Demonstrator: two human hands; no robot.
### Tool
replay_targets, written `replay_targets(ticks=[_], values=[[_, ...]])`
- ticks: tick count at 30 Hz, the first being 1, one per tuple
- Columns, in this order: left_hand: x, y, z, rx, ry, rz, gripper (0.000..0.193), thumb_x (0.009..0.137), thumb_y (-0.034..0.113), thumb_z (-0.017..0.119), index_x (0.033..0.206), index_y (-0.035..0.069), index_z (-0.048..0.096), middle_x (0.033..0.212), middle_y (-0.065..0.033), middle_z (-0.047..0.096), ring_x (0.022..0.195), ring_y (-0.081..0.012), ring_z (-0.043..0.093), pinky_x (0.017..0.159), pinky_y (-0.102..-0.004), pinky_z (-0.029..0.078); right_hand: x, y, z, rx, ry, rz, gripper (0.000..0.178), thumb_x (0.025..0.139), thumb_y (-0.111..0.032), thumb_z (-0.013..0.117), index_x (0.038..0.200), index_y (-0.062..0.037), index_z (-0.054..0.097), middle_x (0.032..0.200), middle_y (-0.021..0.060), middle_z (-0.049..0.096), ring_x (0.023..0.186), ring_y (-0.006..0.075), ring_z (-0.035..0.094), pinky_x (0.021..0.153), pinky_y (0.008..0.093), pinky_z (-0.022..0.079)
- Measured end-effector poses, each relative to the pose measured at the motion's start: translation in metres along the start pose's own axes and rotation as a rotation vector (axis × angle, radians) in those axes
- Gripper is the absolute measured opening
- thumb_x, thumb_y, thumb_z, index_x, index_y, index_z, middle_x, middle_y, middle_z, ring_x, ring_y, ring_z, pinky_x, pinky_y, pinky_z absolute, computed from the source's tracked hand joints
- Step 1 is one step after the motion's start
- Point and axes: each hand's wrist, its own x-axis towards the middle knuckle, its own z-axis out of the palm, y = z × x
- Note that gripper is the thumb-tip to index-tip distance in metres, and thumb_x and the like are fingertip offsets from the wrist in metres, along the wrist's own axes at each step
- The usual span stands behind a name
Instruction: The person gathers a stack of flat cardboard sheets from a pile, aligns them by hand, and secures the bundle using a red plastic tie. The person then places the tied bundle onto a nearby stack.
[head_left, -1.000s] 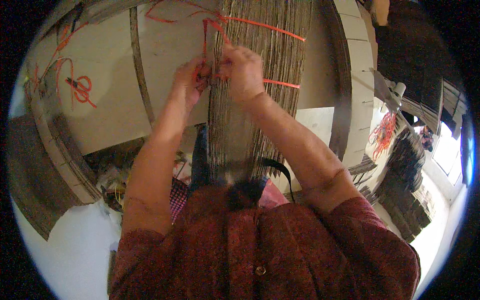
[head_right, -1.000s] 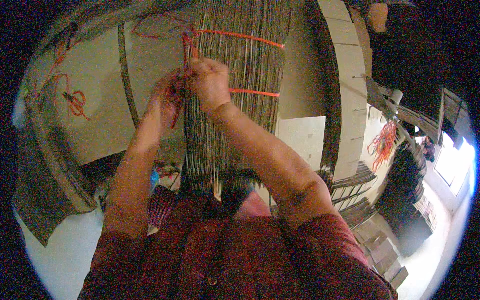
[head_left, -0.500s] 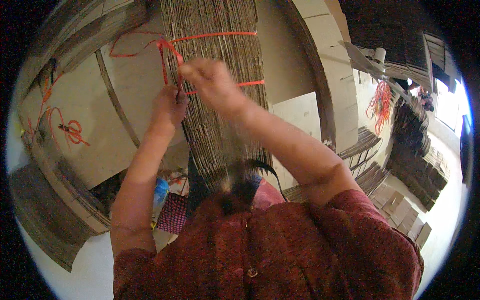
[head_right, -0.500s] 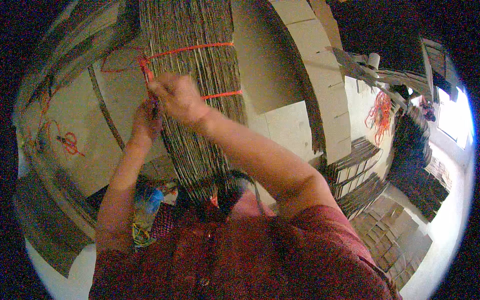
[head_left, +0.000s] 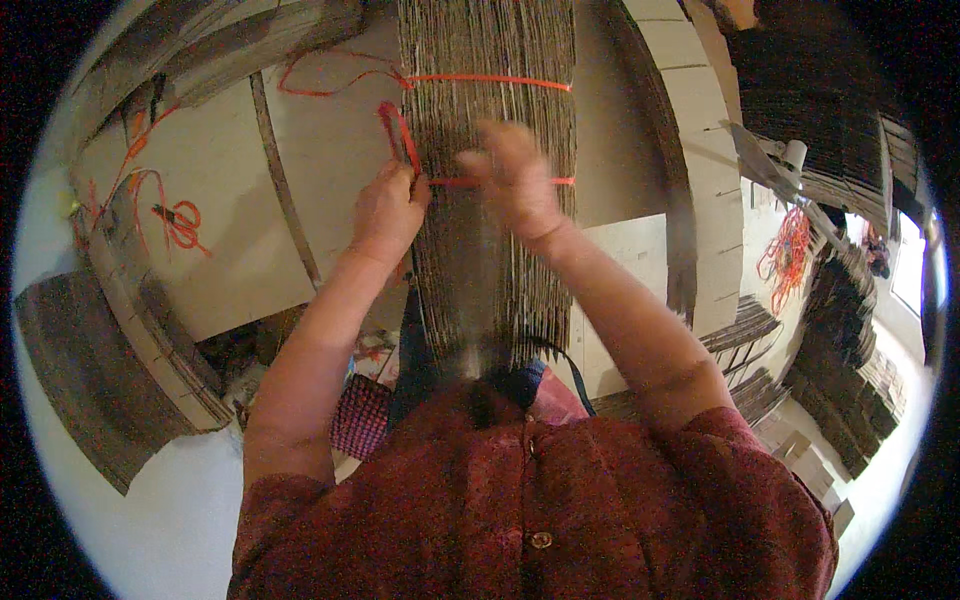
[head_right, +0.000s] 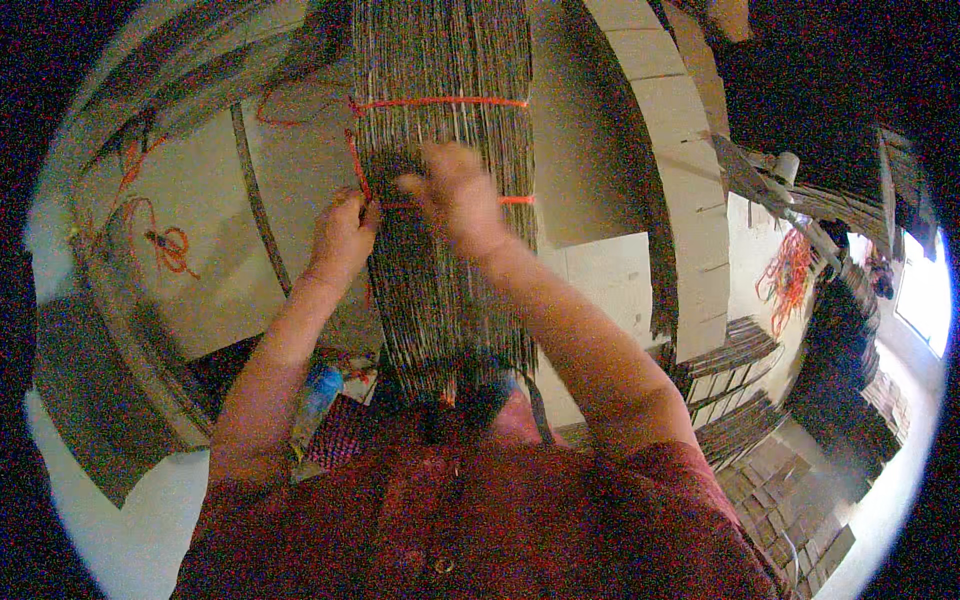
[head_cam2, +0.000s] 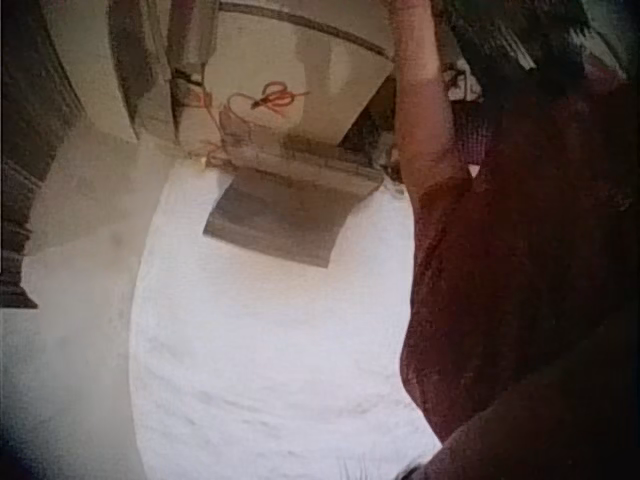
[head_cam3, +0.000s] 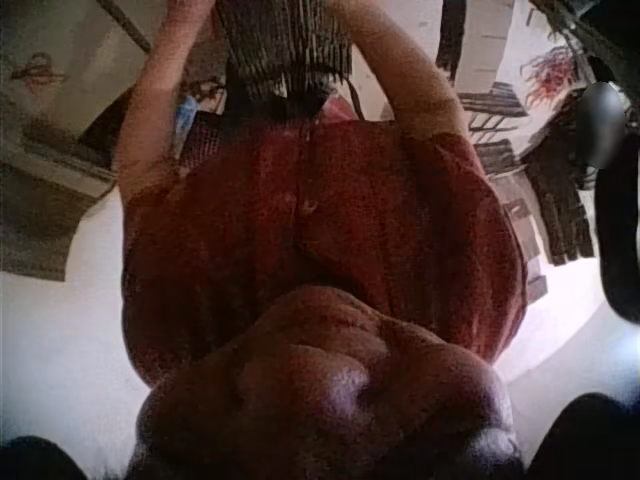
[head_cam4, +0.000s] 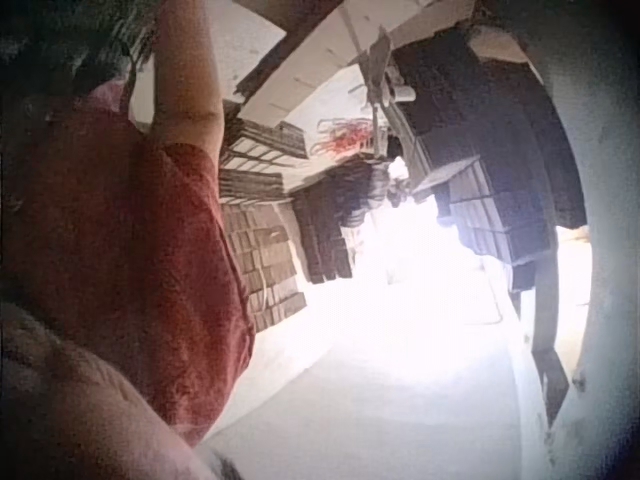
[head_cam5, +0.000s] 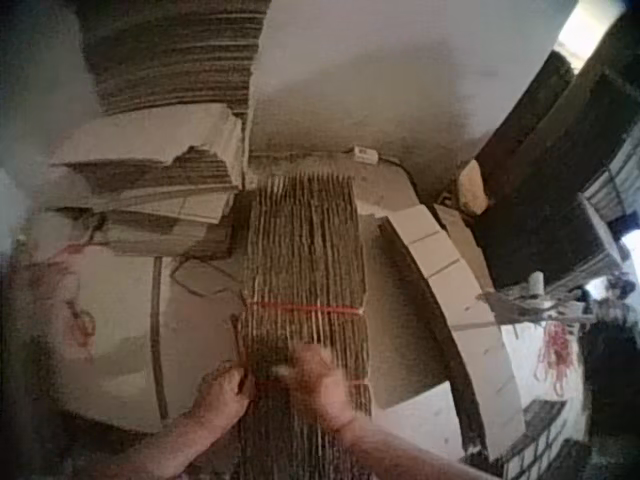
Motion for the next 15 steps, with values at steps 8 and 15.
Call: replay_targets(ticks=[8, 15], values=[[-0.021, -0.045, 0.044, -0.577, 0.143, -0.119, 0.011, 0.080, 0.007, 0.060, 0.089, 0.001, 0.058, 0.085, -0.0176, 0.060, 0.073, -0.0367, 0.059, 0.061, -0.0421, 0.046, 0.016, -0.041, 0.050, 0.376, -0.102, 0.132, 0.014, 0.080, -0.011, 0.060, 0.087, 0.0005, 0.063, 0.082, 0.0188, 0.061, 0.075, 0.0345, 0.059, 0.069, 0.0387, 0.048], [-0.022, -0.010, 0.014, -1.198, 0.136, -0.477, 0.007, 0.086, 0.011, 0.055, 0.083, 0.005, 0.058, 0.083, -0.0066, 0.060, 0.071, -0.0164, 0.057, 0.058, -0.0306, 0.044, 0.014, -0.043, 0.052, 0.852, -0.117, 0.415, 0.022, 0.089, -0.018, 0.049, 0.078, -0.0005, 0.058, 0.070, 0.0103, 0.057, 0.065, 0.0221, 0.055, 0.064, 0.0337, 0.045]])
